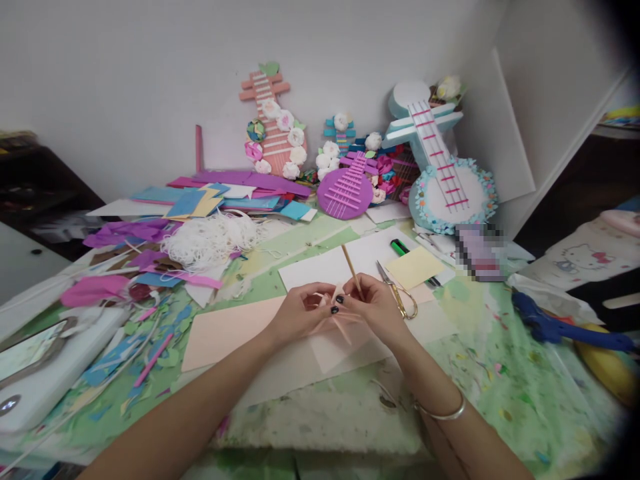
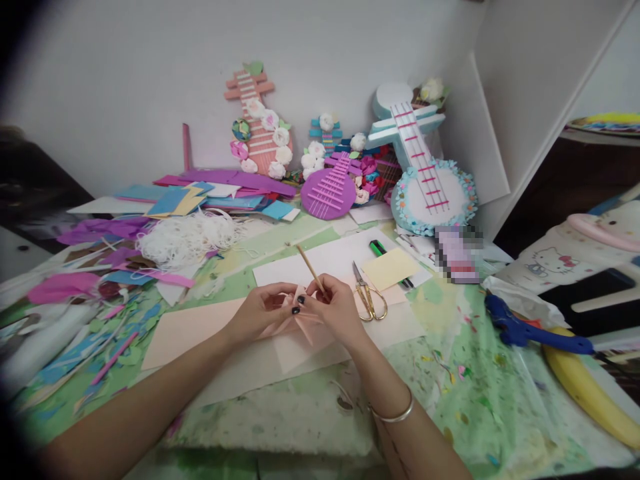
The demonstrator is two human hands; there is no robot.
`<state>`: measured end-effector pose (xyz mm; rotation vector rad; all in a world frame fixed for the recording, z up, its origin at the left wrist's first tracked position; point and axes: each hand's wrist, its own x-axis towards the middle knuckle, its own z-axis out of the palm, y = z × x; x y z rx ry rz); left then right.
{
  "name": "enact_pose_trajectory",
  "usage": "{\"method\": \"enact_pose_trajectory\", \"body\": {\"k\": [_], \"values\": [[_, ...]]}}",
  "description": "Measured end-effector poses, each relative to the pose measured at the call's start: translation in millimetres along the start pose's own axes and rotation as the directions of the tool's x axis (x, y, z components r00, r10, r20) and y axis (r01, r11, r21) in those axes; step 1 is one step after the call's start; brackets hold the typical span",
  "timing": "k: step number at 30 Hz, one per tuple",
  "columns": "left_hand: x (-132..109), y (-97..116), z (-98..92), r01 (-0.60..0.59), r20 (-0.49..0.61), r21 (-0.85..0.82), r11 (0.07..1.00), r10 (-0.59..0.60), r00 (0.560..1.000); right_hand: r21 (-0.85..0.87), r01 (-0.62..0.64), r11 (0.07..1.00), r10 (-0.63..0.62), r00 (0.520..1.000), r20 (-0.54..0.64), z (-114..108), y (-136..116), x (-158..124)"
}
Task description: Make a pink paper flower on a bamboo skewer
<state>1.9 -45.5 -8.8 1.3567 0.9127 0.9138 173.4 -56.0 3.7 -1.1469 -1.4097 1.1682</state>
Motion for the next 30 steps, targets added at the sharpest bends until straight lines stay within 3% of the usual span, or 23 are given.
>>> {"method": "enact_pose_trajectory", "body": {"k": [7, 14, 23, 27, 30], "values": [[-0.3, 3.1, -0.5, -0.018, -0.064, 0.007, 1.0, 0.019, 0.998, -0.052, 0.044, 0.998, -0.049, 0.994, -0.097, -0.2, 0.1, 1.2], [-0.7, 2.7, -0.8, -0.048, -0.025, -0.024, 0.999, 0.047, 0.999, 0.091, -0.008, 0.996, 0.005, 1.0, 0.027, 0.8, -5.1, -0.7], [-1.9, 5.9, -1.5, -0.031, -0.05, -0.101, 0.994, 0.026, 0.998, 0.096, 0.005, 0.995, -0.01, 0.998, 0.054, 2.1, -1.6, -0.6], [-1.3, 4.2, -1.8, -0.015, 0.029, -0.114, 0.993, 0.019, 0.999, 0.116, -0.043, 0.992, 0.029, 0.992, 0.121, 1.7, -2.8, -0.8], [-1.1, 3.5, -1.3, -0.043, 0.024, -0.114, 0.993, 0.046, 0.999, 0.161, -0.111, 0.981, 0.08, 0.979, 0.19, 0.8, -3.9, -0.1]]}}
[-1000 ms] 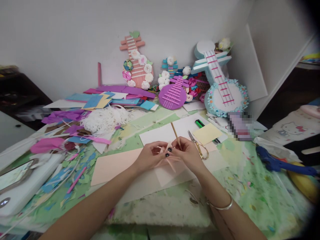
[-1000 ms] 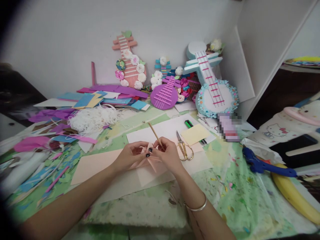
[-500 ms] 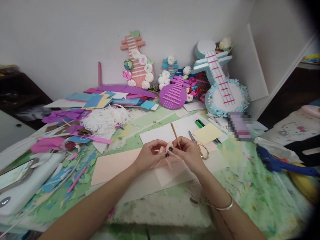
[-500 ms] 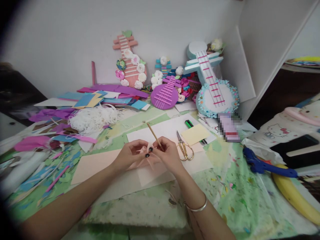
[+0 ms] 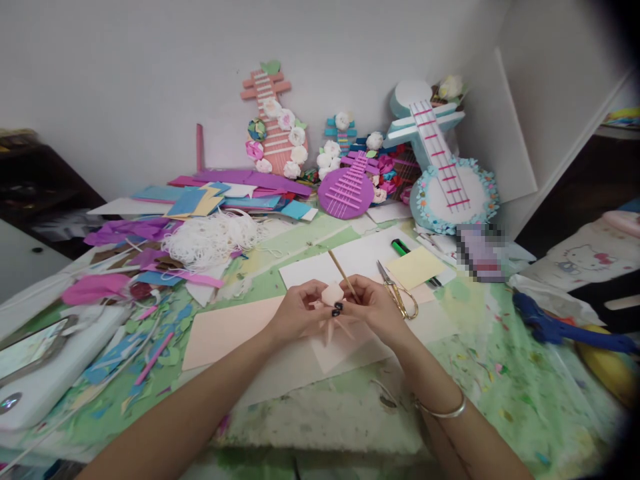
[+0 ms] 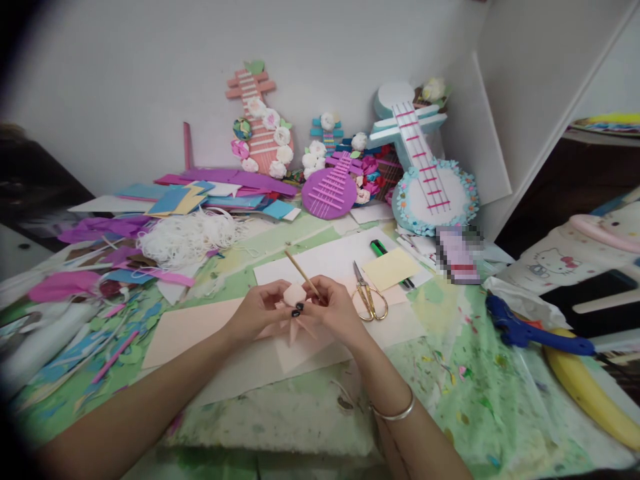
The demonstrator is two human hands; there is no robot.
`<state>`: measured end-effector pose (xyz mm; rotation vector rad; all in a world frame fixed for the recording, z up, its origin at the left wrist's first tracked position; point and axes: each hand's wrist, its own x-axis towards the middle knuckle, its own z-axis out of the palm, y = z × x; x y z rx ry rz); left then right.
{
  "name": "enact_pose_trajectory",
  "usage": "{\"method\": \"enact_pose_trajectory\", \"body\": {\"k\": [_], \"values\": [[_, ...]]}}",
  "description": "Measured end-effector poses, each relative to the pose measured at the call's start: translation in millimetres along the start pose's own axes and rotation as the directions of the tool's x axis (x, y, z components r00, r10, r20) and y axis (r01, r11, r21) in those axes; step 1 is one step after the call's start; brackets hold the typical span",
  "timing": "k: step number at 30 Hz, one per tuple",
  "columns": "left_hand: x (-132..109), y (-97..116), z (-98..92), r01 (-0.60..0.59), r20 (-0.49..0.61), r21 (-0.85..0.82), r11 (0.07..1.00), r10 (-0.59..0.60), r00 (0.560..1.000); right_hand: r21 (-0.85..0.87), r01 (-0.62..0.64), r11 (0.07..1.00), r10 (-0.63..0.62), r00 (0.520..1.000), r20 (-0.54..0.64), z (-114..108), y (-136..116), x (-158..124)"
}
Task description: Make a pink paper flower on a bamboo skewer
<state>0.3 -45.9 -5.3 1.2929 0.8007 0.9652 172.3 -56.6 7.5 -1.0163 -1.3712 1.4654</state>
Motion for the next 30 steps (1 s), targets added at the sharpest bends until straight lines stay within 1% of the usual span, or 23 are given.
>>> {"method": "enact_pose_trajectory", "body": {"k": [3, 8, 12, 14, 17, 20, 23, 26, 30], "values": [[0.2, 1.0, 0.6, -0.012, -0.02, -0.041, 0.999, 0.011, 1.0, 0.016, -0.019, 1.0, 0.019, 1.0, 0.003, -1.6, 1.8, 1.1], [1.3, 2.9, -1.1, -0.007, -0.061, -0.081, 0.997, 0.002, 0.998, -0.001, 0.009, 1.0, -0.009, 1.0, -0.021, -3.6, 4.4, 2.0], [1.8, 0.8, -2.3, 0.035, -0.02, -0.116, 0.993, -0.038, 0.999, 0.006, 0.021, 1.0, -0.021, 0.999, -0.033, -2.5, 2.2, 1.0], [2.0, -1.4, -2.3, 0.053, 0.001, -0.129, 0.99, -0.053, 0.999, 0.0, 0.024, 1.0, -0.023, 0.998, -0.058, -1.6, 1.1, 0.7], [2.1, -3.5, -2.3, 0.025, 0.002, -0.086, 0.996, -0.025, 1.0, -0.018, 0.03, 0.999, -0.032, 0.996, -0.086, -1.3, 0.6, 1.1], [2.2, -3.3, -2.3, -0.011, 0.005, -0.042, 0.999, 0.011, 1.0, -0.004, 0.035, 0.999, -0.035, 0.996, -0.082, -2.2, 1.2, 2.1], [2.0, -2.8, -2.2, -0.017, 0.014, -0.074, 0.997, 0.018, 1.0, 0.03, 0.006, 1.0, -0.004, 0.997, -0.078, -2.8, 1.6, 2.4], [1.9, -3.8, -2.1, -0.006, 0.033, -0.165, 0.986, 0.011, 0.999, 0.083, -0.054, 0.995, 0.059, 0.996, -0.062, -2.4, 0.6, 1.6], [1.4, -4.5, -1.4, 0.004, 0.063, -0.254, 0.967, 0.012, 0.998, 0.138, -0.104, 0.985, 0.109, 0.994, -0.028, -2.4, -3.6, 0.0]]}}
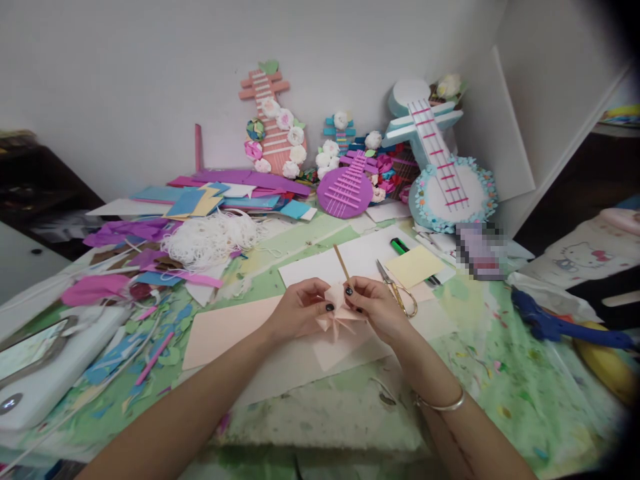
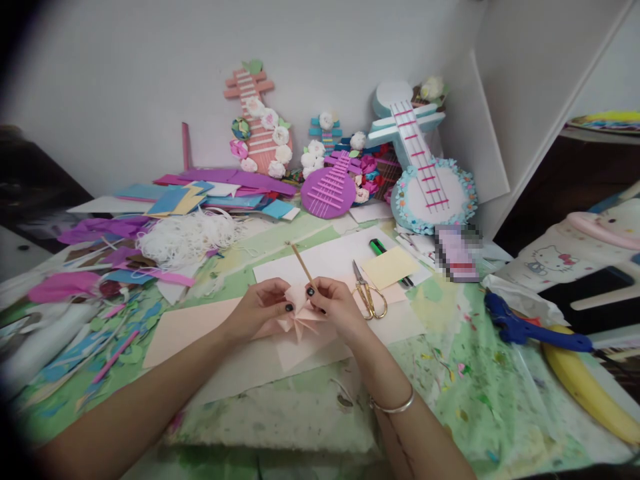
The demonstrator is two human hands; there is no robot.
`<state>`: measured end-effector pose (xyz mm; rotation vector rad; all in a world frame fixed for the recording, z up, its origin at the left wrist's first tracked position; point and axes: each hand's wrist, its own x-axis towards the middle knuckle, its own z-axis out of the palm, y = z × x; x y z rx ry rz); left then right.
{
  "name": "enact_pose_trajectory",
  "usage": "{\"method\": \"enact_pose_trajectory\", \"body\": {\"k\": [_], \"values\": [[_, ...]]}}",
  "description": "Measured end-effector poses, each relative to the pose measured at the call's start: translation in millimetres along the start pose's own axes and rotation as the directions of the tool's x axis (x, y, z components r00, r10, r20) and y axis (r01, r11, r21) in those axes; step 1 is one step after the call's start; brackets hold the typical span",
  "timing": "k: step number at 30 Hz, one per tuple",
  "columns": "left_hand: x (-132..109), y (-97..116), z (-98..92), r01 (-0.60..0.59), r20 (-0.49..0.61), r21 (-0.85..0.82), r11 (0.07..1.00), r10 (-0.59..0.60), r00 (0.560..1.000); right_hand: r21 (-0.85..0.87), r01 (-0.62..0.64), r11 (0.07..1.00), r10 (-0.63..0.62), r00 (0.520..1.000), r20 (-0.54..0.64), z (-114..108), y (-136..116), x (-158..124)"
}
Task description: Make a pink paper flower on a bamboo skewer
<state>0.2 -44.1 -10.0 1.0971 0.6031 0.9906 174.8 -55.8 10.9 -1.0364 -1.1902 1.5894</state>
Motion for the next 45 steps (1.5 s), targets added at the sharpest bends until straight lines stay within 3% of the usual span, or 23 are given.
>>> {"method": "enact_pose_trajectory", "body": {"k": [6, 11, 17, 20, 28, 34, 45], "values": [[-2.3, 4.7, 5.7, 0.027, 0.001, -0.051, 0.998, -0.027, 1.0, -0.005, -0.007, 1.0, 0.007, 1.0, -0.008, -0.1, -0.6, -1.0], [-3.1, 8.1, 8.2, -0.008, 0.037, 0.051, 0.999, 0.006, 0.999, -0.087, 0.003, 0.996, -0.007, 0.999, -0.045, 4.8, 2.9, -0.2], [-1.6, 9.0, 6.6, 0.018, 0.006, 0.03, 0.999, -0.018, 1.0, -0.16, 0.164, 0.973, -0.19, 0.968, -0.165, 4.0, 0.9, -0.8], [-0.5, 7.8, 3.8, 0.04, -0.042, 0.012, 0.999, -0.039, 0.998, -0.181, 0.218, 0.959, -0.245, 0.959, -0.14, 0.6, -1.8, -3.2], [0.2, 1.1, -2.9, 0.038, -0.04, -0.026, 0.999, -0.039, 0.998, -0.138, 0.102, 0.985, -0.093, 0.993, 0.073, 1.2, -0.2, -4.3], [0.9, 1.5, -2.6, -0.005, -0.015, -0.009, 1.0, 0.005, 1.0, -0.057, 0.104, 0.993, -0.103, 0.995, 0.018, 0.7, 2.3, -1.8], [-0.6, 2.6, -2.7, -0.02, -0.034, 0.022, 1.0, 0.021, 0.999, -0.111, 0.163, 0.98, -0.175, 0.978, -0.111, 0.8, 1.2, -1.8]]}}
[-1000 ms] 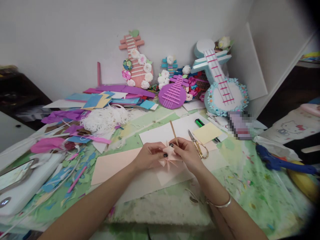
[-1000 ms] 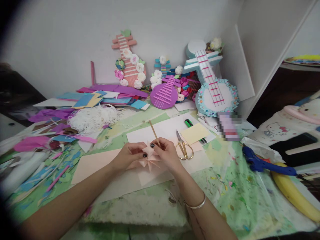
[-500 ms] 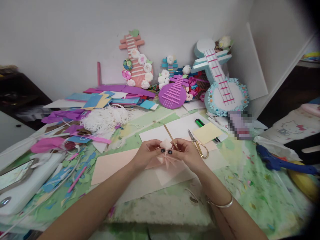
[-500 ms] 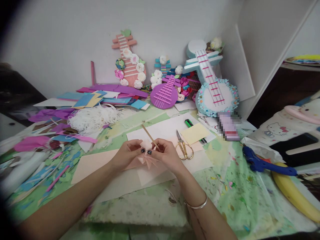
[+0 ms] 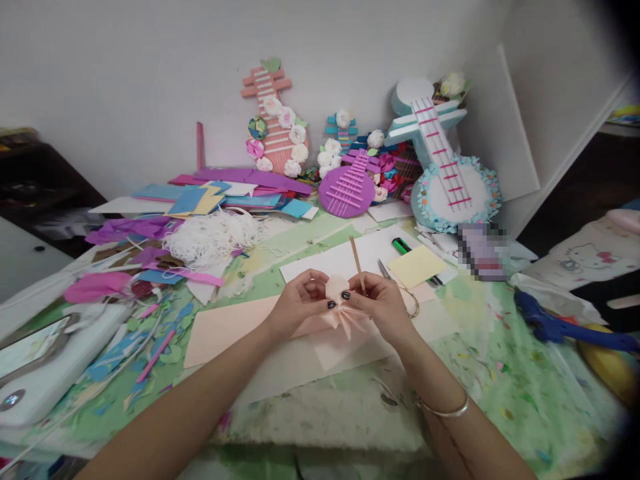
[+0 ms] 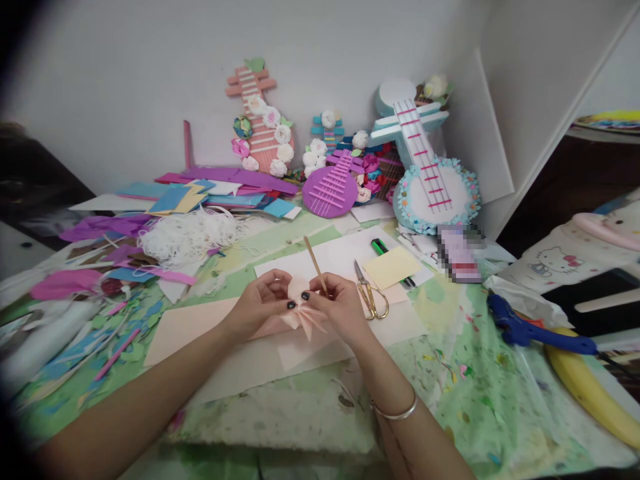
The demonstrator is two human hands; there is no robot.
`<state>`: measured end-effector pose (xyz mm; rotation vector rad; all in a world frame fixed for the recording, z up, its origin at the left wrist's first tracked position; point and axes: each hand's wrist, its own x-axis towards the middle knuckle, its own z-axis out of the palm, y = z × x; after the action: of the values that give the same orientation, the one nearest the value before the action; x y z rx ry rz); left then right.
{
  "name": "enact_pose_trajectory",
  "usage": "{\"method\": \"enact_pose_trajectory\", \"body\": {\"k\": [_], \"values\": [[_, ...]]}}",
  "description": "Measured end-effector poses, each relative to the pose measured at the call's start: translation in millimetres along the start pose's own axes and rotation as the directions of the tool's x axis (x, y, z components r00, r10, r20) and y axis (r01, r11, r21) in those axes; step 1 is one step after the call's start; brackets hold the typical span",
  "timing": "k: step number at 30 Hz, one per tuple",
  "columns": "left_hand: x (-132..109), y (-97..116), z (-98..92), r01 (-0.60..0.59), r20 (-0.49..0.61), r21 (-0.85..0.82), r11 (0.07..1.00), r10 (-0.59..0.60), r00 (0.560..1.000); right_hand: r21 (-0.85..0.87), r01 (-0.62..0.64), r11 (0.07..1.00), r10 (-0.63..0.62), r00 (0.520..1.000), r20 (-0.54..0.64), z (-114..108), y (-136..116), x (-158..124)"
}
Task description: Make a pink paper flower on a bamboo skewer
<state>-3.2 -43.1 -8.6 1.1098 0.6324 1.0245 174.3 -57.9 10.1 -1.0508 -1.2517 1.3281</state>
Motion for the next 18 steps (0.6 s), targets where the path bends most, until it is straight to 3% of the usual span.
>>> {"method": "enact_pose_trajectory", "body": {"k": [8, 13, 18], "values": [[0.3, -2.5, -2.2, -0.005, 0.011, -0.023, 1.0, 0.005, 1.0, 0.065, -0.034, 0.997, 0.023, 0.987, 0.16, 0.8, 2.1, 0.1], [0.1, -1.8, -0.9, 0.025, 0.028, -0.072, 0.997, -0.023, 0.999, 0.123, -0.058, 0.991, 0.041, 0.99, 0.137, 1.2, 4.5, 0.8], [-0.8, 1.7, 2.3, 0.072, 0.068, -0.121, 0.99, -0.064, 0.996, 0.202, -0.164, 0.966, 0.144, 0.983, 0.113, 1.0, -0.5, -0.2]]}}
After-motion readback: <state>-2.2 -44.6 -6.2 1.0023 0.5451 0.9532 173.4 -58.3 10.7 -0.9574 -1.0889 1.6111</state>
